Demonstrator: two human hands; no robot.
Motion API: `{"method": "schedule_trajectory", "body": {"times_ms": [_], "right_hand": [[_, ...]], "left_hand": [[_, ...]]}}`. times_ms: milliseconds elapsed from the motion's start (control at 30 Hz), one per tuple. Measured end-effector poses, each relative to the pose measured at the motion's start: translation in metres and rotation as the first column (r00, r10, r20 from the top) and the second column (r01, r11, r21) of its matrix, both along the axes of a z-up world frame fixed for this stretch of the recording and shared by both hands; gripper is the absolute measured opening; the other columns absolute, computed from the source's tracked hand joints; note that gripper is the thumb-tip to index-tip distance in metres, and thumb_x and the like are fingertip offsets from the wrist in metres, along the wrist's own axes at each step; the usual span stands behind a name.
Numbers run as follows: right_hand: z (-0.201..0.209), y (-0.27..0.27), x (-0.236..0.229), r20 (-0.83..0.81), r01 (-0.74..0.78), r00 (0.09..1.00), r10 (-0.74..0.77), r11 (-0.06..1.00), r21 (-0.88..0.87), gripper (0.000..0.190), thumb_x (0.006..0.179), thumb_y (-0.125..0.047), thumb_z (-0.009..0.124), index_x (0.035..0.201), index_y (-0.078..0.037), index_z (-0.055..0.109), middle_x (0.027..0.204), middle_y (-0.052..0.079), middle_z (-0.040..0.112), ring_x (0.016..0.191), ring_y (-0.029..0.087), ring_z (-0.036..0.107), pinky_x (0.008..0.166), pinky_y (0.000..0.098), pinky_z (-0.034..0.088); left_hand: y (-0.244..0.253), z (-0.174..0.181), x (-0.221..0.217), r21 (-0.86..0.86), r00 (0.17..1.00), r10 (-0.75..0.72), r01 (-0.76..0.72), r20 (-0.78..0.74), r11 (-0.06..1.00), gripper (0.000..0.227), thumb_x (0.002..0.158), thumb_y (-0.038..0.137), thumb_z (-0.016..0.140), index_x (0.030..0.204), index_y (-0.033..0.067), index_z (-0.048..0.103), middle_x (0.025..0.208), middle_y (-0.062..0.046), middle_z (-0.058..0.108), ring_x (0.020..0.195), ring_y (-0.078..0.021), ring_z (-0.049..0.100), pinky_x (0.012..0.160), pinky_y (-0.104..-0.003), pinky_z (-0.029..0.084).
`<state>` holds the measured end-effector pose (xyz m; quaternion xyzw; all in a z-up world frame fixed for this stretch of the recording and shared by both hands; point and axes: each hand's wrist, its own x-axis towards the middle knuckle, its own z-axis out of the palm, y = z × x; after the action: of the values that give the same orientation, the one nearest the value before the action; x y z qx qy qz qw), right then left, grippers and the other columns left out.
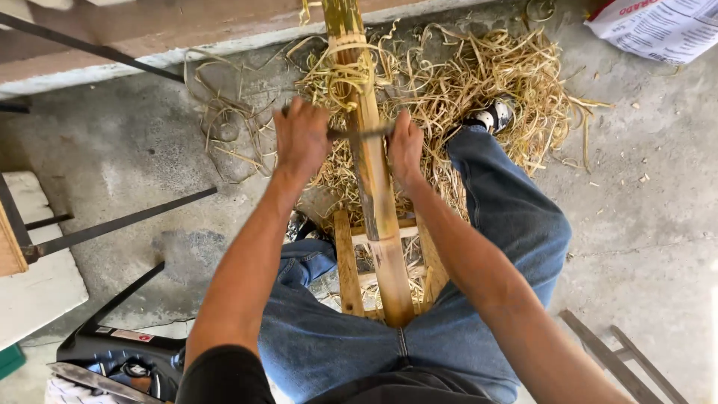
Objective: The recorder uses a curved blade to shave or strip the outer layer of a bamboo pole.
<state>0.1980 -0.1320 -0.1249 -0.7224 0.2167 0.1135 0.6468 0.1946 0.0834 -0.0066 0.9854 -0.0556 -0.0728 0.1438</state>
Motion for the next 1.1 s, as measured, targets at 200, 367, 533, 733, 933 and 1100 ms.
{"method": "schedule_trajectory", "body": {"times_ms": [200,367,533,733,933,1100], "right_hand": [[-0.035,0.011,0.132,-0.078,-0.094,0.992,0.1,0.993,0.075,0.05,0.106,-0.036,0.037,0.071,-0.01,0.062,0.057,-0.002,0.06,0.042,0.008,0.037,0.037,0.0278,0.035],[0.053,-0.027,0.056,-0.135,-0.325,0.935,0.327,0.945,0.032,0.049,0.109,-0.037,0.036,0.072,-0.012,0.056,0.057,-0.002,0.061,0.039,0.008,0.034,0.032,0.0259,0.032],[0.071,-0.043,-0.076,-0.16,-0.359,0.923,0.35,0.933,-0.03,0.053,0.111,-0.037,0.033,0.069,-0.011,0.051,0.055,-0.001,0.05,0.04,0.007,0.032,0.031,0.0272,0.029],[0.027,-0.064,-0.135,-0.011,-0.284,0.958,0.285,0.95,-0.131,0.055,0.117,-0.035,0.041,0.07,-0.009,0.054,0.054,0.002,0.042,0.042,0.008,0.03,0.034,0.0278,0.022],[0.001,-0.011,0.046,0.056,-0.308,0.946,0.318,0.94,-0.145,0.062,0.121,-0.04,0.034,0.076,-0.007,0.06,0.061,-0.003,0.044,0.047,0.006,0.03,0.037,0.0248,0.027],[-0.002,-0.01,0.115,-0.015,-0.369,0.927,0.374,0.905,-0.214,0.038,0.108,-0.034,0.038,0.081,-0.015,0.056,0.059,-0.004,0.048,0.042,0.005,0.032,0.033,0.0255,0.025]], "left_hand": [[0.021,-0.066,0.085,0.075,0.943,0.079,-0.108,0.323,0.991,0.011,0.086,0.003,0.078,0.088,0.0104,0.07,0.088,-0.01,0.066,0.098,-0.0252,0.051,0.084,-0.045,0.038],[-0.008,-0.037,0.01,-0.082,0.903,0.236,-0.222,0.359,0.972,0.018,0.076,0.005,0.078,0.09,0.0069,0.069,0.091,-0.01,0.064,0.097,-0.0258,0.052,0.081,-0.046,0.04],[-0.05,-0.014,-0.148,-0.339,0.94,0.305,-0.24,0.153,0.91,0.027,0.083,0.01,0.083,0.08,0.009,0.056,0.085,-0.011,0.056,0.088,-0.0291,0.05,0.074,-0.047,0.035],[-0.053,-0.024,-0.183,-0.388,0.951,0.257,-0.175,0.17,0.905,0.034,0.064,0.009,0.085,0.083,0.0083,0.056,0.093,-0.013,0.06,0.105,-0.036,0.055,0.075,-0.051,0.034],[-0.008,-0.066,-0.026,-0.224,0.894,0.281,-0.212,0.349,0.951,0.024,0.078,0.012,0.082,0.077,0.0114,0.058,0.079,-0.007,0.056,0.084,-0.0236,0.05,0.067,-0.041,0.036],[-0.011,-0.06,0.041,-0.133,0.863,0.327,-0.299,0.384,0.945,0.025,0.073,0.005,0.083,0.091,0.0095,0.067,0.087,-0.009,0.064,0.091,-0.0259,0.051,0.075,-0.043,0.037]]}}
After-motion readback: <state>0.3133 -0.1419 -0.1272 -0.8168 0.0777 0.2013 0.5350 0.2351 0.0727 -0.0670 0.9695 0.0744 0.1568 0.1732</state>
